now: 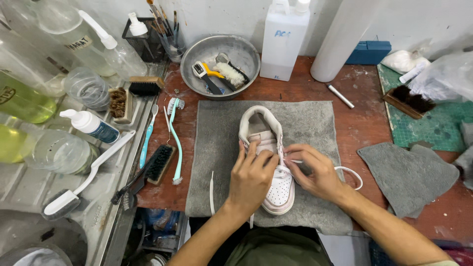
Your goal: The person laces a white sneaker by threading the laces through the eyelets and tying them. The hands manipulate the laces to secure the shoe on a gray towel.
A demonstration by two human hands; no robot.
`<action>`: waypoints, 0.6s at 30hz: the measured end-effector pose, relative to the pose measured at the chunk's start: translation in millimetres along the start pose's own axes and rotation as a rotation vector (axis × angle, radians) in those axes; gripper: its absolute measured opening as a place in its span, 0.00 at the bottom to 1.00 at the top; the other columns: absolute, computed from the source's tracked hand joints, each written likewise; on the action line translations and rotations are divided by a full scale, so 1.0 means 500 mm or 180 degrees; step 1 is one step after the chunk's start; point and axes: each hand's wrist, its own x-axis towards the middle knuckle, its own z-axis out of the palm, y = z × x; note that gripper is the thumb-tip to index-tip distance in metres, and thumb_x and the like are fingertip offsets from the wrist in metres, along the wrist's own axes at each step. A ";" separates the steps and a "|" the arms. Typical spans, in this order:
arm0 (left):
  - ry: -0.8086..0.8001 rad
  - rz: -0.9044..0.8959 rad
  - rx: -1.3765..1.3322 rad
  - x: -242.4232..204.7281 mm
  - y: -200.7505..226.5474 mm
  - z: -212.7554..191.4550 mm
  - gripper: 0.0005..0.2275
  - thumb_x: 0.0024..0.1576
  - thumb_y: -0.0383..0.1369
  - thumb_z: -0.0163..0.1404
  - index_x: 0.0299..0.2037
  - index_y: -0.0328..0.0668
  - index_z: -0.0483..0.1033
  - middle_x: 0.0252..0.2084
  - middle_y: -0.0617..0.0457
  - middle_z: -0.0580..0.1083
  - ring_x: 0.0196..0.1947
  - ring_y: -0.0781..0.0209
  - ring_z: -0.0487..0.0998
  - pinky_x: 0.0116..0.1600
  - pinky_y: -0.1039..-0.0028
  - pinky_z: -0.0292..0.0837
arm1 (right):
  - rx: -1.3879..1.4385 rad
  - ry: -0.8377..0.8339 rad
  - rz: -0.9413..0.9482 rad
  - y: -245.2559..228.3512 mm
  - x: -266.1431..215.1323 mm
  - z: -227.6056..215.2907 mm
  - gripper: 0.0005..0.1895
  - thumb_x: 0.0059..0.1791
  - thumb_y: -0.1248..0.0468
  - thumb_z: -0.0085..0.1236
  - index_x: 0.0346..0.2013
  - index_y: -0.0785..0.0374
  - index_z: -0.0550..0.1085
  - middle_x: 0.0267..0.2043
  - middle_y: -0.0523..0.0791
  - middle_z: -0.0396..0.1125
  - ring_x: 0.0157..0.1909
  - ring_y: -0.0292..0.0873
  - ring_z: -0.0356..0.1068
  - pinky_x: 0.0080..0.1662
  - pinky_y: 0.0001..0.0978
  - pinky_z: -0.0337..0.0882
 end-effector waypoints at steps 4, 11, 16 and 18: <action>0.0268 -0.0289 -0.0741 -0.003 -0.007 -0.008 0.03 0.66 0.29 0.67 0.45 0.44 0.93 0.41 0.47 0.88 0.68 0.32 0.86 0.75 0.25 0.69 | 0.0484 -0.0026 0.0430 -0.007 0.006 -0.007 0.00 0.57 0.69 0.71 0.42 0.63 0.86 0.47 0.51 0.86 0.47 0.56 0.88 0.49 0.47 0.84; 0.0379 -0.0472 -0.1207 -0.010 -0.015 0.018 0.03 0.67 0.31 0.67 0.46 0.46 0.93 0.42 0.52 0.88 0.71 0.43 0.86 0.81 0.37 0.67 | 0.1359 -0.0106 0.0898 0.037 -0.023 0.000 0.02 0.58 0.73 0.68 0.44 0.71 0.84 0.52 0.58 0.86 0.54 0.50 0.84 0.58 0.48 0.81; 0.0564 -0.0604 -0.1421 -0.024 -0.016 0.054 0.02 0.67 0.32 0.68 0.46 0.47 0.93 0.42 0.55 0.88 0.70 0.46 0.87 0.85 0.44 0.61 | 0.1856 -0.0112 0.1097 0.062 -0.040 0.005 0.02 0.61 0.73 0.63 0.48 0.71 0.82 0.57 0.56 0.83 0.58 0.46 0.81 0.62 0.46 0.78; 0.0624 -0.0691 -0.1536 -0.031 -0.013 0.059 0.02 0.67 0.32 0.68 0.46 0.48 0.93 0.42 0.56 0.89 0.69 0.46 0.88 0.85 0.43 0.61 | 0.1943 -0.0117 0.1164 0.059 -0.040 0.008 0.03 0.61 0.73 0.64 0.48 0.71 0.82 0.56 0.56 0.83 0.55 0.45 0.81 0.59 0.43 0.80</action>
